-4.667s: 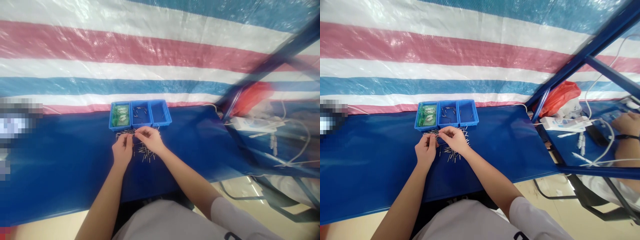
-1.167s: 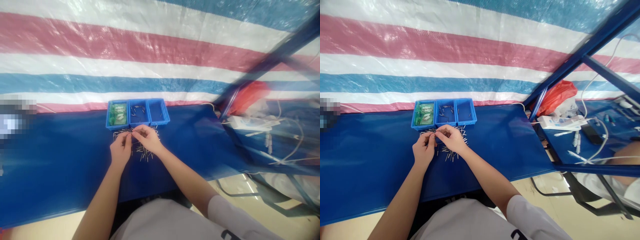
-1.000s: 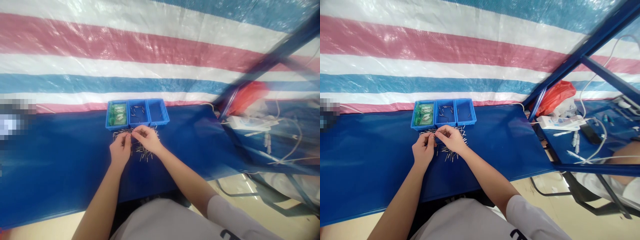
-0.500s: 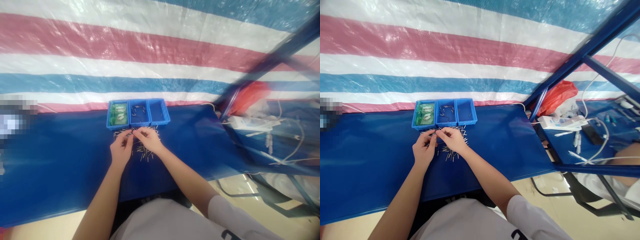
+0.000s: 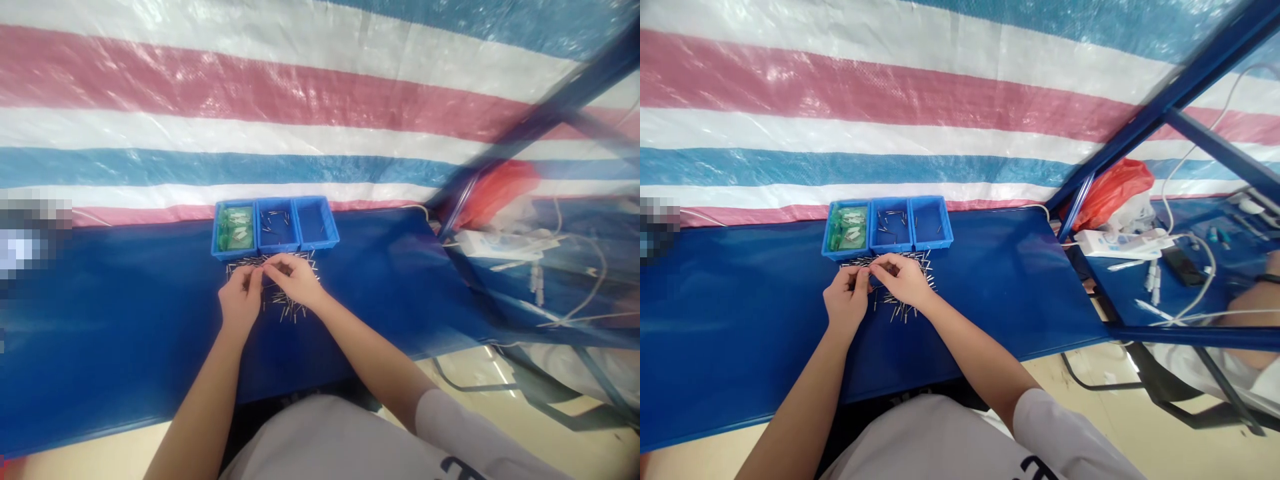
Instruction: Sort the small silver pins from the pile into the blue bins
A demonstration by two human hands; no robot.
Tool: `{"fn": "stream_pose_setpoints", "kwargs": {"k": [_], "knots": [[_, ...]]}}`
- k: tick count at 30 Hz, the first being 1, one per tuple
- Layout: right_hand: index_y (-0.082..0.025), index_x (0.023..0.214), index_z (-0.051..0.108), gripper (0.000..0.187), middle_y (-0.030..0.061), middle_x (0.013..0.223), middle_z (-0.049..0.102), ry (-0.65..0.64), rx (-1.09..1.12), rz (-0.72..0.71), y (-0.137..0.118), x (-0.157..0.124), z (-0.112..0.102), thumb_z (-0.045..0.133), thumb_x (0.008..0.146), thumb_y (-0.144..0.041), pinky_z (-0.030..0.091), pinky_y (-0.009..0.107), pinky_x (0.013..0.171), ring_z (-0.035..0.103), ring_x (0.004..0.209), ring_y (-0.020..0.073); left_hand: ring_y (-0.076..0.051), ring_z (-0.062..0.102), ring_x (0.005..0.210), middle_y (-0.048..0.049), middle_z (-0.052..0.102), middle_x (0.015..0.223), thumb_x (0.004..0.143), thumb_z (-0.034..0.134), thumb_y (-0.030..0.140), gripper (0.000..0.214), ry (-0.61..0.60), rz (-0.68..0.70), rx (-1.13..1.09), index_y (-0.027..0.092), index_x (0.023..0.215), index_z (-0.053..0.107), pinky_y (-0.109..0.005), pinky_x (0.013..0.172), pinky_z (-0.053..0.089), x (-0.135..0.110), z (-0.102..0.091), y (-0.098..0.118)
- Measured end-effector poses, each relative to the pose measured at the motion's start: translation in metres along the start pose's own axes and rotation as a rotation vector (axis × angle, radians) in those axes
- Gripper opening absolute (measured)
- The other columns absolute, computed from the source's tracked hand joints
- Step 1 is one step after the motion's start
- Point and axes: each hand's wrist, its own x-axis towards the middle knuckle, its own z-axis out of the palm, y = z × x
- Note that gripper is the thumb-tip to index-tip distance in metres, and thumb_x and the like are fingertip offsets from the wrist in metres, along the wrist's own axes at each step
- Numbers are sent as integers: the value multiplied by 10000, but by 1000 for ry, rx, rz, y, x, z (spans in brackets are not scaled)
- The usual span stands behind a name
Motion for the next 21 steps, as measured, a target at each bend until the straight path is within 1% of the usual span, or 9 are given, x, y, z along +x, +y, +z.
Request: {"fn": "stream_pose_setpoints", "kwargs": {"k": [3, 6, 9, 15, 21], "knots": [[-197, 938, 720, 218, 36, 924, 727, -18, -8, -14, 0, -1, 0, 640, 875, -390, 498, 260, 651, 611, 712, 128, -120, 645, 650, 11, 668, 676, 911, 567, 419, 247, 1, 11, 12, 197, 892, 673, -233, 668, 483, 0, -1, 1], [-203, 950, 725, 206, 36, 936, 728, -30, -6, -22, 0, -1, 0, 648, 869, -377, 506, 266, 664, 617, 722, 130, -113, 638, 627, 8, 673, 696, 912, 563, 423, 255, 6, 0, -19, 195, 926, 675, -231, 666, 491, 0, -1, 4], [-200, 949, 724, 200, 38, 939, 728, -23, -8, -15, 0, 0, -1, 647, 868, -366, 510, 271, 672, 625, 734, 132, -108, 638, 619, 4, 682, 721, 903, 571, 431, 265, 11, -20, -55, 194, 957, 677, -230, 666, 501, 0, 0, 5], [-197, 950, 711, 186, 37, 929, 725, -5, 16, 4, -3, 0, 0, 650, 863, -350, 515, 267, 680, 645, 762, 135, -119, 649, 667, -5, 691, 745, 881, 596, 424, 270, 14, -19, -51, 198, 995, 688, -226, 645, 499, -1, 1, 3], [-186, 945, 707, 172, 36, 900, 722, 8, 53, 18, -4, 0, 0, 662, 857, -327, 512, 255, 686, 646, 762, 131, -114, 645, 641, -5, 692, 740, 884, 594, 402, 256, 20, -8, -64, 196, 1003, 690, -232, 655, 506, -1, 2, 0]]}}
